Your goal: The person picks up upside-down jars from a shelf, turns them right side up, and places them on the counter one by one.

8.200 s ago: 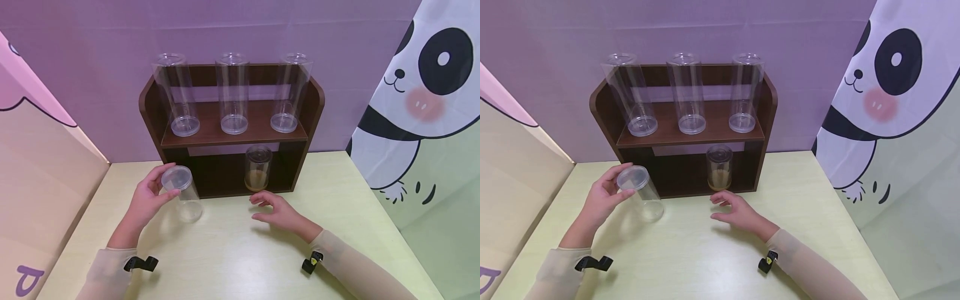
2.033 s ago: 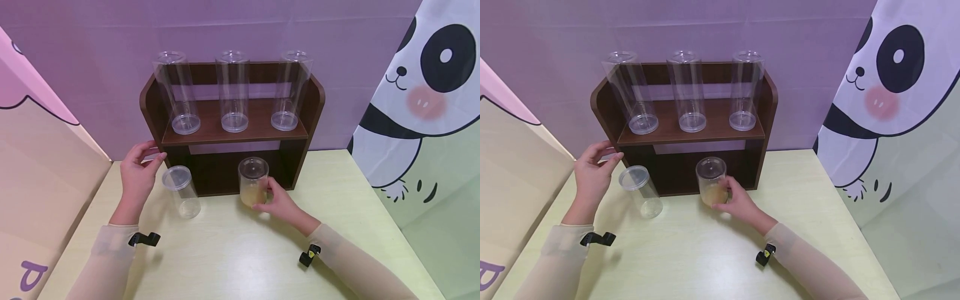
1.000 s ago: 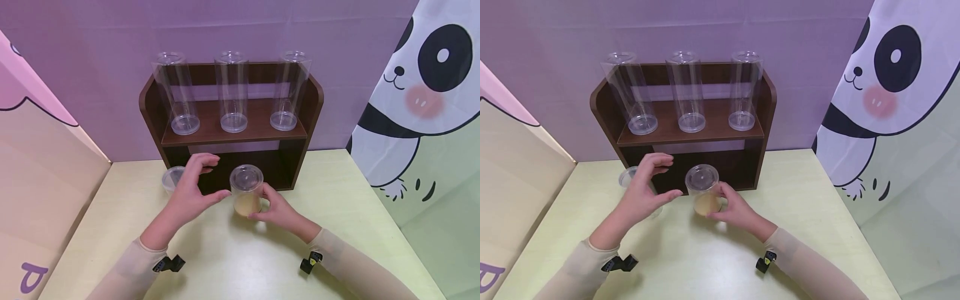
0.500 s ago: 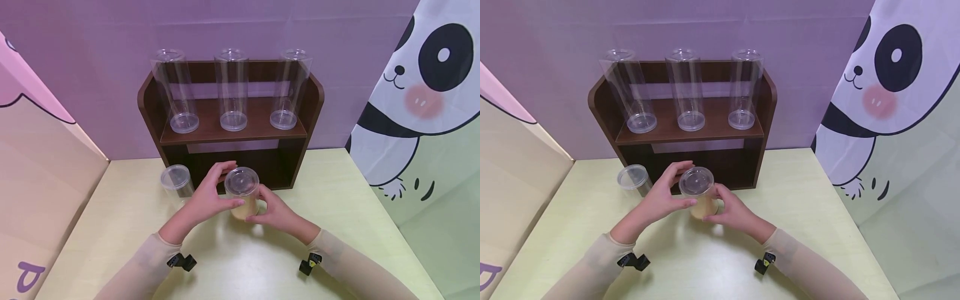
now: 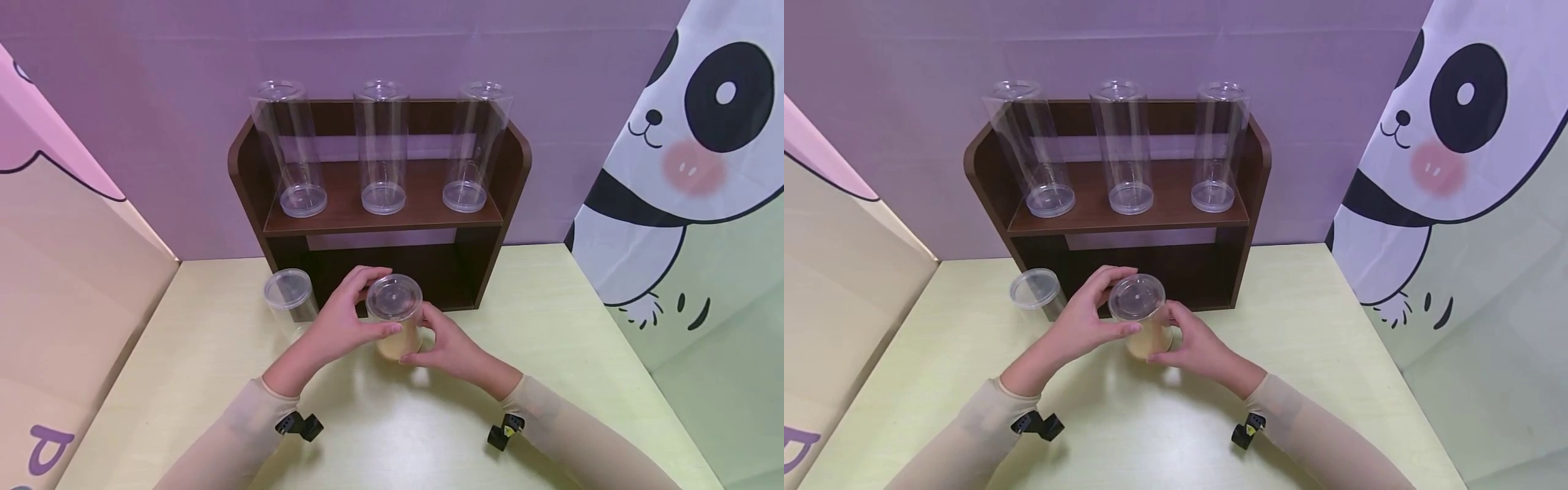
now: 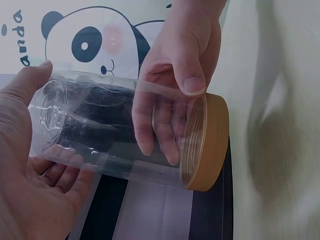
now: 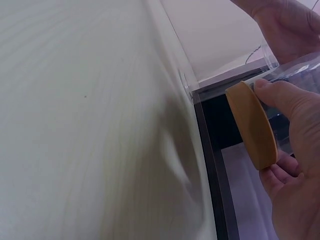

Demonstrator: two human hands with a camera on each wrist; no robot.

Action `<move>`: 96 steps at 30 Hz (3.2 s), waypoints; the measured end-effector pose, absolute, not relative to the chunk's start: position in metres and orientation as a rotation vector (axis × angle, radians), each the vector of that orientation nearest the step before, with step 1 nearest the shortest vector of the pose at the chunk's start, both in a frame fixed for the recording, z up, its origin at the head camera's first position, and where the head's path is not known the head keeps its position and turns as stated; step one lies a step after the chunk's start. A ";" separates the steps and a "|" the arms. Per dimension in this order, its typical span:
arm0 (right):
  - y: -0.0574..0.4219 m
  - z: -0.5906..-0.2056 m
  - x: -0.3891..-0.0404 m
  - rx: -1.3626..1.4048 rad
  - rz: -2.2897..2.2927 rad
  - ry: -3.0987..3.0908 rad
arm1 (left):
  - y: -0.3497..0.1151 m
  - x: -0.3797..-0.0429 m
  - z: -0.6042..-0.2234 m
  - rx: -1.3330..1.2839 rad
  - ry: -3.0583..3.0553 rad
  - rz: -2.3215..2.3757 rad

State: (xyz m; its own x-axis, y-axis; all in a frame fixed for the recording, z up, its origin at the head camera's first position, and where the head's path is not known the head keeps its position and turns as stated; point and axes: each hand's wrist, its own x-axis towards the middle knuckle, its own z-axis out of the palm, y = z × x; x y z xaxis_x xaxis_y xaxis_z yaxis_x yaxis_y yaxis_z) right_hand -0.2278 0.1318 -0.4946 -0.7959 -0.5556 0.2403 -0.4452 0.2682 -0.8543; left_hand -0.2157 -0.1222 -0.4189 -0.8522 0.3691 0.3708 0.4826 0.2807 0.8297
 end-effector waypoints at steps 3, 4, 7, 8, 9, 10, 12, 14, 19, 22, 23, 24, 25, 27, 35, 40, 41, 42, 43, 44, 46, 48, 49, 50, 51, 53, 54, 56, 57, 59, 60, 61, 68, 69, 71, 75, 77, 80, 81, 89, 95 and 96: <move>0.133 -0.495 -0.228 -0.967 -1.563 2.426 | -0.123 -0.216 -0.418 -0.814 -2.422 -1.624; 0.133 -0.494 -0.228 -0.973 -1.560 2.431 | -0.123 -0.216 -0.417 -0.815 -2.420 -1.623; 0.137 -0.494 -0.230 -0.999 -1.552 2.449 | -0.125 -0.215 -0.416 -0.812 -2.410 -1.630; 0.138 -0.493 -0.232 -1.010 -1.551 2.449 | -0.126 -0.215 -0.415 -0.808 -2.410 -1.633; 0.140 -0.493 -0.233 -1.020 -1.548 2.452 | -0.127 -0.215 -0.415 -0.804 -2.410 -1.636; 0.142 -0.493 -0.234 -1.024 -1.543 2.457 | -0.128 -0.215 -0.415 -0.800 -2.411 -1.640; 0.146 -0.492 -0.236 -1.045 -1.538 2.461 | -0.130 -0.214 -0.415 -0.793 -2.418 -1.641; 0.151 -0.491 -0.238 -1.057 -1.534 2.461 | -0.133 -0.214 -0.415 -0.790 -2.430 -1.629; 0.163 -0.486 -0.243 -1.073 -1.544 2.440 | -0.140 -0.214 -0.416 -0.792 -2.466 -1.585; 0.170 -0.482 -0.245 -1.071 -1.571 2.399 | -0.144 -0.213 -0.417 -0.800 -2.477 -1.578; 0.172 -0.480 -0.246 -1.073 -1.587 2.379 | -0.145 -0.213 -0.418 -0.801 -2.480 -1.583; 0.174 -0.478 -0.246 -1.073 -1.604 2.357 | -0.147 -0.213 -0.418 -0.801 -2.482 -1.590; 0.176 -0.477 -0.247 -1.076 -1.618 2.338 | -0.148 -0.213 -0.419 -0.798 -2.485 -1.600; 0.180 -0.474 -0.249 -1.086 -1.655 2.297 | -0.149 -0.212 -0.421 -0.789 -2.499 -1.624; 0.195 -0.462 -0.253 -1.088 -1.743 2.251 | -0.151 -0.212 -0.431 -0.762 -2.569 -1.672; 0.199 -0.456 -0.254 -1.078 -1.773 2.244 | -0.151 -0.211 -0.436 -0.740 -2.601 -1.693; 0.199 -0.455 -0.254 -1.066 -1.775 2.248 | -0.151 -0.211 -0.437 -0.735 -2.608 -1.700; 0.200 -0.454 -0.254 -1.052 -1.777 2.251 | -0.151 -0.211 -0.438 -0.730 -2.615 -1.704; 0.200 -0.452 -0.254 -1.035 -1.780 2.253 | -0.151 -0.211 -0.439 -0.725 -2.620 -1.710; 0.201 -0.450 -0.253 -1.019 -1.783 2.253 | -0.151 -0.211 -0.440 -0.721 -2.622 -1.719; 0.202 -0.447 -0.253 -0.984 -1.788 2.252 | -0.152 -0.211 -0.442 -0.710 -2.622 -1.739; 0.203 -0.444 -0.252 -0.959 -1.790 2.247 | -0.153 -0.212 -0.445 -0.703 -2.619 -1.753; 0.203 -0.443 -0.252 -0.949 -1.787 2.246 | -0.154 -0.213 -0.447 -0.701 -2.614 -1.763; 0.203 -0.442 -0.252 -0.943 -1.784 2.243 | -0.155 -0.213 -0.448 -0.699 -2.611 -1.771; 0.204 -0.441 -0.251 -0.936 -1.777 2.245 | -0.156 -0.214 -0.449 -0.698 -2.606 -1.782; 0.204 -0.440 -0.251 -0.933 -1.764 2.248 | -0.157 -0.215 -0.451 -0.699 -2.599 -1.799; 0.204 -0.440 -0.251 -0.935 -1.760 2.248 | -0.157 -0.215 -0.452 -0.699 -2.597 -1.806; 0.204 -0.440 -0.250 -0.941 -1.753 2.249 | -0.158 -0.215 -0.454 -0.699 -2.591 -1.818; 0.204 -0.440 -0.250 -0.947 -1.752 2.249 | -0.158 -0.216 -0.455 -0.700 -2.587 -1.824; 0.204 -0.440 -0.250 -0.957 -1.753 2.248 | -0.158 -0.216 -0.457 -0.696 -2.584 -1.826; 0.203 -0.440 -0.251 -0.964 -1.753 2.247 | -0.158 -0.217 -0.458 -0.694 -2.579 -1.830; 0.203 -0.440 -0.250 -0.970 -1.751 2.249 | -0.159 -0.217 -0.459 -0.693 -2.574 -1.833; 0.205 -0.443 -0.253 -0.995 -1.724 2.252 | -0.159 -0.217 -0.462 -0.694 -2.527 -1.880; 0.206 -0.443 -0.253 -0.994 -1.722 2.249 | -0.159 -0.217 -0.462 -0.695 -2.520 -1.888; 0.207 -0.443 -0.253 -0.995 -1.720 2.239 | -0.159 -0.217 -0.463 -0.694 -2.511 -1.899; 0.209 -0.442 -0.253 -0.997 -1.729 2.227 | -0.159 -0.217 -0.464 -0.680 -2.526 -1.926; 0.210 -0.442 -0.253 -1.010 -1.746 2.216 | -0.158 -0.216 -0.464 -0.692 -2.537 -1.933; 0.211 -0.442 -0.253 -1.031 -1.778 2.197 | -0.157 -0.215 -0.465 -0.742 -2.553 -1.895; 0.211 -0.442 -0.254 -1.042 -1.786 2.195 | -0.156 -0.215 -0.466 -0.758 -2.559 -1.871; 0.209 -0.439 -0.255 -1.075 -1.844 2.197 | -0.151 -0.214 -0.470 -0.767 -2.655 -1.590; 0.199 -0.431 -0.254 -1.098 -1.925 2.148 | -0.146 -0.216 -0.473 -0.756 -2.721 -1.406; 0.196 -0.430 -0.255 -1.113 -1.936 2.134 | -0.146 -0.216 -0.473 -0.754 -2.725 -1.389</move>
State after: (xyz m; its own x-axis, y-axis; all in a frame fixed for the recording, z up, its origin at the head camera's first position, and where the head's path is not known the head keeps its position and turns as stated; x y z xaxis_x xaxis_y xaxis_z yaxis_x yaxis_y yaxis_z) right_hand -0.2545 0.1964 -0.4299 -0.7392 -0.5306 0.4147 -0.4642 -0.0448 -0.8846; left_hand -0.2164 -0.1461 -0.4729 -0.8855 0.4178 0.2033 0.4100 0.4969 0.7648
